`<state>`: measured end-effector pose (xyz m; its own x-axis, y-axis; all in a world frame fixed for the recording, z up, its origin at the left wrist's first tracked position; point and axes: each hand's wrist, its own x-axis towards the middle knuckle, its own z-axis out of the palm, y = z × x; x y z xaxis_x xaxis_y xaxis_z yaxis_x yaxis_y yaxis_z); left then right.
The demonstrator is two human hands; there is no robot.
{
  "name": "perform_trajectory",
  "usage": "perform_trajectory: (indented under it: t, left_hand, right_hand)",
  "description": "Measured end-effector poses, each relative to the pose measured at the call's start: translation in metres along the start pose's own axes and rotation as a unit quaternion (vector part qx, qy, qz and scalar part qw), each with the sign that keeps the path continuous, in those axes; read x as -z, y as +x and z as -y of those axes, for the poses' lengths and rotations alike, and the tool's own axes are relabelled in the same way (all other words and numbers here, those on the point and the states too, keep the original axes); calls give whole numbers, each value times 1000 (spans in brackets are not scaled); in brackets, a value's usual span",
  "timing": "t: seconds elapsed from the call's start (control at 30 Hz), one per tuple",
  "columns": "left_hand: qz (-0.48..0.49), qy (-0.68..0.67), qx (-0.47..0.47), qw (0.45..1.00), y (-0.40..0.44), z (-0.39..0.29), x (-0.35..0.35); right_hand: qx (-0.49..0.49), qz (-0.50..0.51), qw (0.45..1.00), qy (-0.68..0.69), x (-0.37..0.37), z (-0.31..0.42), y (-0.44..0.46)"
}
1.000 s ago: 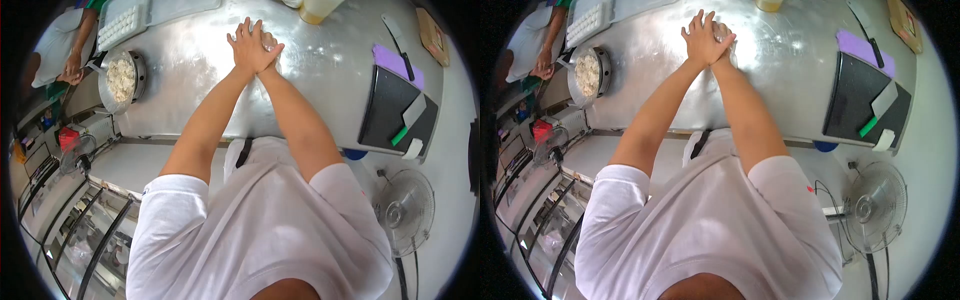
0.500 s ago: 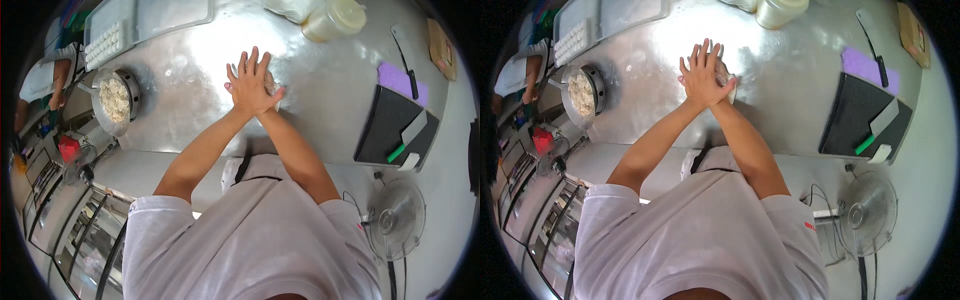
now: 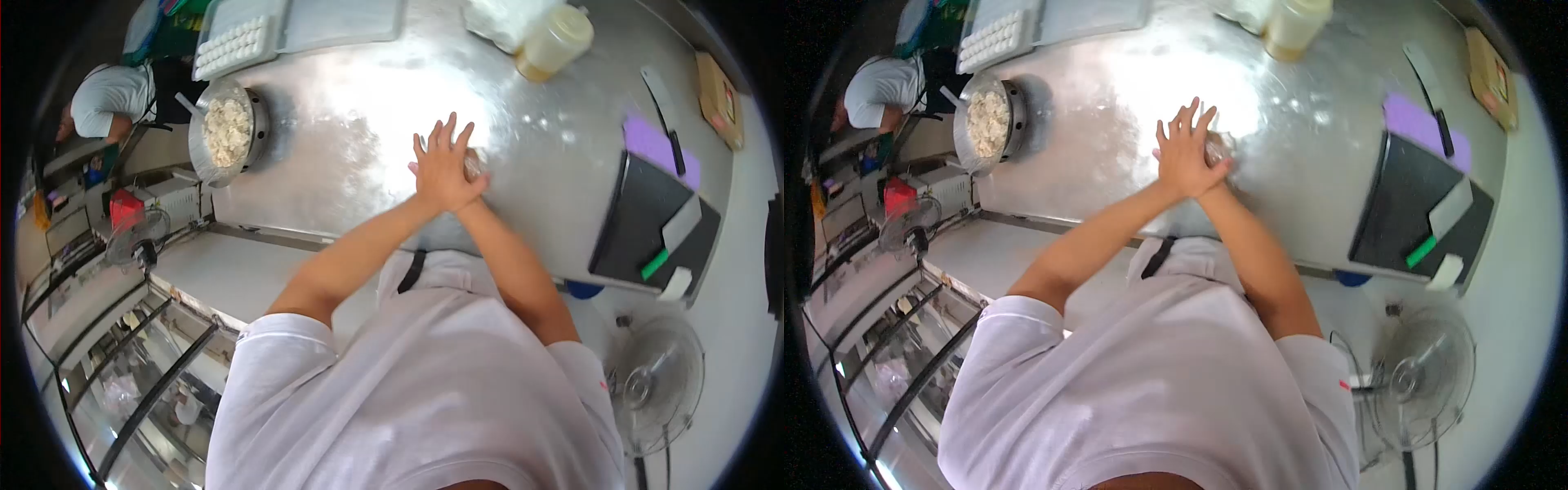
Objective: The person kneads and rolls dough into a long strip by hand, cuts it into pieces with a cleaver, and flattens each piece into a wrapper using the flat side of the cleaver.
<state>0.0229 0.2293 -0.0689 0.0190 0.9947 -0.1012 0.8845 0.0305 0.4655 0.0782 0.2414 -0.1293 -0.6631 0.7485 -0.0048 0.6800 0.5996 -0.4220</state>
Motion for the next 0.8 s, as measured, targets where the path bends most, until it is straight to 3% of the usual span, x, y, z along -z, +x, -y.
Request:
perform_trajectory:
  t: [0.23,0.37,0.63,0.7,0.8]
  left_hand:
    - [-26,22,2,999,25,42,2]
    - [-118,22,-13,993,43,58,-7]
    - [-100,-9,-6,995,18,13,11]
    - [-24,-6,-37,999,-3,3,11]
    - [-24,10,-24,999,2,12,-6]
  right_hand:
    - [18,32,999,6,-8,-8,35]
    - [21,15,1000,-4,-12,-9,49]
    - [14,-9,1000,-8,1,6,8]
    - [11,-3,1000,1,-1,9,-3]
    - [15,12,1000,12,-4,5,-3]
